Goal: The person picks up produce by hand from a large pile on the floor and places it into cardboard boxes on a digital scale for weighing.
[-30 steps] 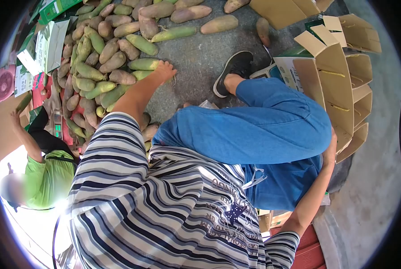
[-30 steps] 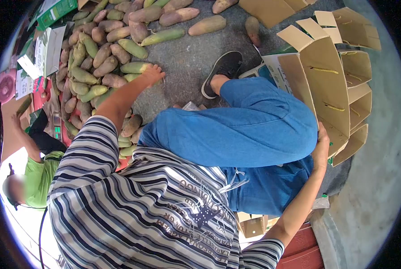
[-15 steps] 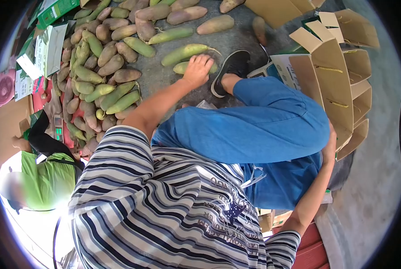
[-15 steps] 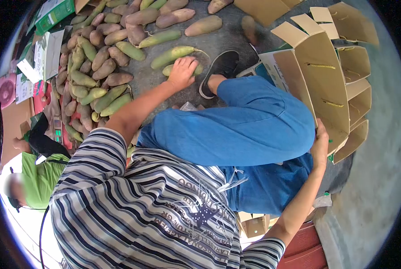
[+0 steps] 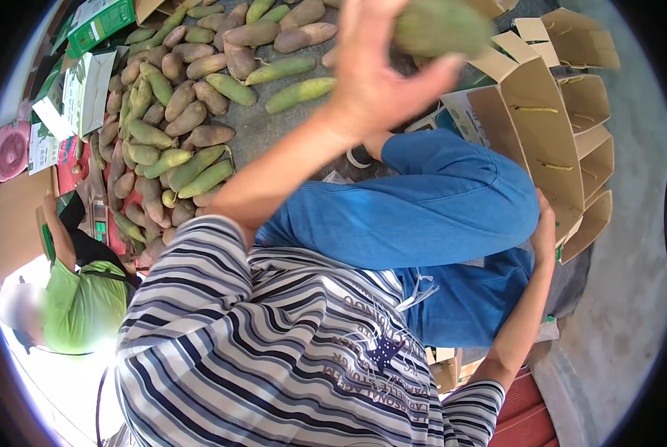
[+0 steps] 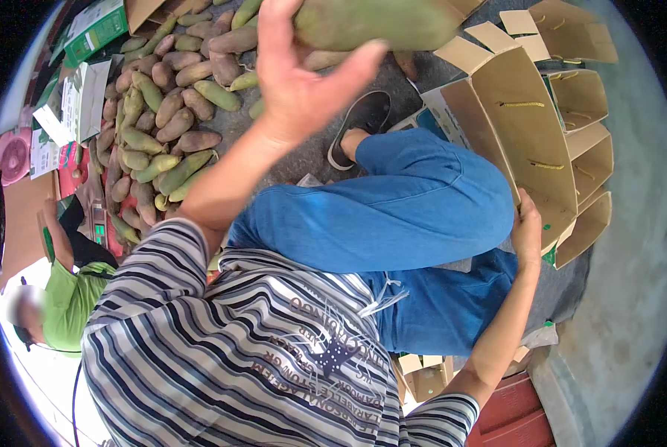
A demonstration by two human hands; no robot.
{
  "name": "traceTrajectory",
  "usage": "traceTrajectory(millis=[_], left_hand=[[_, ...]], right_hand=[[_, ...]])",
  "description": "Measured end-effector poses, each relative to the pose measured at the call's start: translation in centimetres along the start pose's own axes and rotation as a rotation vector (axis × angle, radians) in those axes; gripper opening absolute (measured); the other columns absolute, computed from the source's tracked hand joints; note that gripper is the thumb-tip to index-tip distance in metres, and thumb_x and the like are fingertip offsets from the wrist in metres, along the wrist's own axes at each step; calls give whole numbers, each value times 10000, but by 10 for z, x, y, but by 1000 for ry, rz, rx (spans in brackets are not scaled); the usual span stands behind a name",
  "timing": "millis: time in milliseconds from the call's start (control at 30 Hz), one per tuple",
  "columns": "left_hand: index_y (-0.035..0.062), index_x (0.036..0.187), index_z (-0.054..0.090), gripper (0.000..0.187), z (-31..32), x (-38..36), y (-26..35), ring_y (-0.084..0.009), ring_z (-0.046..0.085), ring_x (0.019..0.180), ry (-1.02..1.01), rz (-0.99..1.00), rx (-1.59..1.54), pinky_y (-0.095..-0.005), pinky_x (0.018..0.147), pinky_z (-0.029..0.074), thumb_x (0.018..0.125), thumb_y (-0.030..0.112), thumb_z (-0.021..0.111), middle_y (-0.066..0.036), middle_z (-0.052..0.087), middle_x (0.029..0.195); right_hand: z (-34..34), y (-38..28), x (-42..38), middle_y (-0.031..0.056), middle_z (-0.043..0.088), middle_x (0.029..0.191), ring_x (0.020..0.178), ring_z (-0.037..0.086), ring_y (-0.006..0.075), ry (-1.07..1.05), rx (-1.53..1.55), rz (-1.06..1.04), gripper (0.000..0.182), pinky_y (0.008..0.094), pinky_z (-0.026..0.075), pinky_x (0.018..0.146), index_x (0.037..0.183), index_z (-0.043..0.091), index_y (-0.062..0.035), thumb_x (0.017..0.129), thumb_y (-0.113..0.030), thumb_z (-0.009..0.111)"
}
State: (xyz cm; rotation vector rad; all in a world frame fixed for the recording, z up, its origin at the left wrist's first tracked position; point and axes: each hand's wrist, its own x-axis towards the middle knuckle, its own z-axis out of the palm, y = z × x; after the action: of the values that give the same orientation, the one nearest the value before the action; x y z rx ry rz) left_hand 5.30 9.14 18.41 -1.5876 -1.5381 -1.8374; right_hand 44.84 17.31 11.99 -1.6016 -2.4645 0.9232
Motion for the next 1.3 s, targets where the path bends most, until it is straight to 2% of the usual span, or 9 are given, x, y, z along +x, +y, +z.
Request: traceTrajectory(millis=[133, 200, 333, 433, 633, 767, 1067, 1167, 1300], left_hand=[[51, 1190, 455, 627, 65, 9, 53, -289, 489, 1018, -39, -173, -604, -367, 844, 423, 653, 182, 751, -136, 499, 1064], [54, 1168, 475, 608, 97, 3, 66, -286, 502, 1023, -83, -124, -547, -353, 871, 410, 672, 262, 759, -130, 502, 1059], [45, 1157, 501, 543, 97, -41, 40, -304, 499, 1024, -424, -317, -447, -372, 896, 407, 714, 272, 719, -146, 506, 1079], [32, 1141, 530, 473, 56, -88, -19, -315, 491, 1062, -565, -433, -267, -371, 927, 402, 751, 251, 683, -168, 517, 1097], [16, 1186, 479, 537, -59, -203, -164, -356, 449, 1164, -898, -637, 534, -423, 974, 388, 731, 222, 674, -220, 477, 1227], [83, 1291, 368, 643, -110, -231, -205, -316, 353, 1281, -1044, -919, 897, -459, 999, 370, 742, 225, 672, -169, 325, 1404], [103, 1272, 398, 680, -109, -247, -204, -342, 400, 1213, -1318, -1262, 971, -452, 925, 431, 709, 289, 729, -154, 378, 1316], [80, 1222, 446, 656, -103, -255, -192, -337, 452, 1176, -1258, -1116, 1054, -428, 909, 449, 687, 323, 739, -180, 420, 1283], [-11, 1150, 473, 664, -113, -294, -211, -333, 576, 1011, -1193, -1151, 742, -407, 858, 470, 686, 395, 720, -186, 569, 1067]], right_hand=[[2, 3, -1, 200, 622, 1016, 920, 602, 300, 11, -54, -40, 312, 353, 457, 829, 1155, 542, 0, 844, 1, 524], [2, 6, -1, 200, 624, 1006, 911, 605, 300, 21, -59, -45, 311, 352, 460, 821, 1150, 544, -2, 840, 5, 523], [2, 4, -1, 192, 628, 977, 887, 608, 290, 10, -45, -21, 294, 346, 465, 802, 1114, 555, -11, 823, 19, 525], [-3, -11, -3, 185, 627, 953, 877, 610, 274, -12, -14, -25, 283, 338, 465, 796, 1084, 563, -18, 810, 37, 522], [-1, -29, -6, 173, 630, 977, 911, 608, 254, -11, -6, -26, 304, 326, 458, 827, 1096, 568, -18, 811, 61, 501], [-2, -27, -5, 172, 630, 1013, 942, 604, 259, -7, -9, 3, 315, 324, 451, 850, 1119, 564, -16, 819, 53, 498], [-11, -20, -3, 212, 614, 1030, 955, 603, 327, -4, -129, -12, 296, 358, 463, 832, 1115, 556, 7, 819, -1, 544], [-9, -16, -3, 216, 606, 1029, 948, 589, 364, 44, -155, -41, 297, 371, 468, 809, 1100, 561, 0, 804, -6, 567], [-9, -28, -6, 182, 610, 999, 922, 573, 377, 44, -115, 57, 285, 391, 469, 773, 1060, 578, -25, 778, -41, 612]])
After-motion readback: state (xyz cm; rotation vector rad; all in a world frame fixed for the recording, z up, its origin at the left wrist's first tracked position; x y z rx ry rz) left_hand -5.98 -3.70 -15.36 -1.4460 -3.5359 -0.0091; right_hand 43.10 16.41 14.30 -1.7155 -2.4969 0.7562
